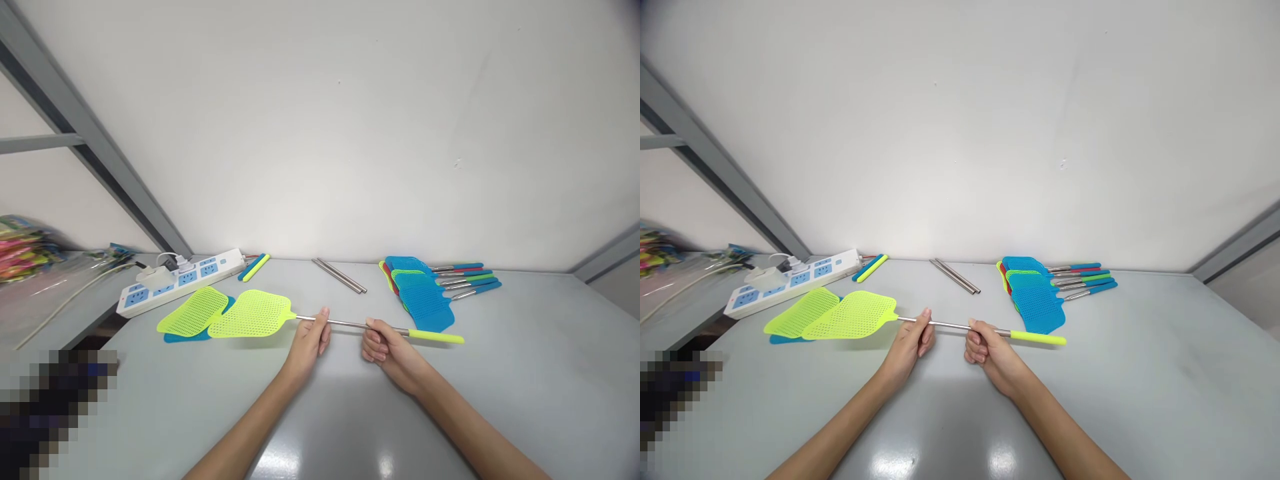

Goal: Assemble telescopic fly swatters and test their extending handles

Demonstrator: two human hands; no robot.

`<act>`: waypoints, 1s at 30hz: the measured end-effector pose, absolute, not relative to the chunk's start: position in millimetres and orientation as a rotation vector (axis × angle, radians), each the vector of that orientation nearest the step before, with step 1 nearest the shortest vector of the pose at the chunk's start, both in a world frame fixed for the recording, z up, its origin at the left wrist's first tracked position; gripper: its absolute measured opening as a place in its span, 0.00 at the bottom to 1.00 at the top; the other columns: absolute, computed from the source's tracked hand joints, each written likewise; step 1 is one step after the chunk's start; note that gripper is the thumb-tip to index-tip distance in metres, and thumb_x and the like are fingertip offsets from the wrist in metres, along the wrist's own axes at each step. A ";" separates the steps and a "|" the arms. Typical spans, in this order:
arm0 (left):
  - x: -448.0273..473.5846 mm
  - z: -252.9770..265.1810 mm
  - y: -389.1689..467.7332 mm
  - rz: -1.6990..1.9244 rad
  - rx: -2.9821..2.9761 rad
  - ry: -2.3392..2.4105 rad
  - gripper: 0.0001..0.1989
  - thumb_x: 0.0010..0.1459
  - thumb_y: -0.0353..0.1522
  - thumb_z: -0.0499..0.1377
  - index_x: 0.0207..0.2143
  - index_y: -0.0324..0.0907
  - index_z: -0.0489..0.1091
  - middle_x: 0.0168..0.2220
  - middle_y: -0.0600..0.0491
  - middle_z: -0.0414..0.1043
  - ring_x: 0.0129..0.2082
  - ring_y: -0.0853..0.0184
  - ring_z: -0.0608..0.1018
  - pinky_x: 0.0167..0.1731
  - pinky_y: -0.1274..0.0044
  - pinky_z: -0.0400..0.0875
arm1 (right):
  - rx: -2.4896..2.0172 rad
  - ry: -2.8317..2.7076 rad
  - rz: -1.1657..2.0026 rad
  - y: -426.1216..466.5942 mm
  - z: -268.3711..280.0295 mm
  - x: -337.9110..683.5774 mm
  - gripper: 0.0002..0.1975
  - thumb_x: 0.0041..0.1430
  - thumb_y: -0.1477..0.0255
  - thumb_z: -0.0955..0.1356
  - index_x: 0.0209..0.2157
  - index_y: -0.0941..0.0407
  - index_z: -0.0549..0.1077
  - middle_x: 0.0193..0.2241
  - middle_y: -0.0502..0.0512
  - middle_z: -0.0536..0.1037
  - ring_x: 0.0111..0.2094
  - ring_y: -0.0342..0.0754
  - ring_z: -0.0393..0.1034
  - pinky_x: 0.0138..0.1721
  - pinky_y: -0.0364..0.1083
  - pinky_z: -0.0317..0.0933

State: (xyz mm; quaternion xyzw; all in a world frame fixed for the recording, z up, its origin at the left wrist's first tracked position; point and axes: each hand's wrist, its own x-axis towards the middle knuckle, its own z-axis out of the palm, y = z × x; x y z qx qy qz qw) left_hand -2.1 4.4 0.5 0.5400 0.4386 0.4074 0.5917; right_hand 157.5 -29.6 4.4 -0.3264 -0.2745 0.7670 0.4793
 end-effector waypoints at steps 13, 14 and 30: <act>-2.5 1.6 5.6 0.898 1.314 1.080 0.28 0.53 0.48 0.43 0.12 0.39 0.63 0.06 0.60 0.47 0.10 0.76 0.52 0.16 0.79 0.46 | -0.762 -0.681 1.842 -28.6 -1.7 157.4 0.17 0.53 0.64 0.61 0.16 0.57 0.58 0.11 0.43 0.50 0.15 0.38 0.43 0.24 0.43 0.46; -1.9 1.6 4.6 0.879 1.319 1.074 0.27 0.53 0.47 0.43 0.14 0.38 0.64 0.06 0.61 0.47 0.11 0.76 0.52 0.16 0.79 0.46 | -0.771 -0.695 1.838 -28.9 -1.4 156.9 0.17 0.53 0.64 0.61 0.16 0.57 0.58 0.11 0.43 0.50 0.15 0.38 0.43 0.24 0.43 0.45; 9.8 12.3 -13.5 0.726 1.389 0.719 0.19 0.55 0.39 0.48 0.20 0.37 0.67 0.17 0.52 0.67 0.17 0.73 0.66 0.15 0.81 0.50 | -0.791 -0.892 1.879 -39.0 1.8 142.9 0.18 0.53 0.62 0.60 0.16 0.58 0.60 0.14 0.47 0.57 0.17 0.39 0.49 0.22 0.42 0.43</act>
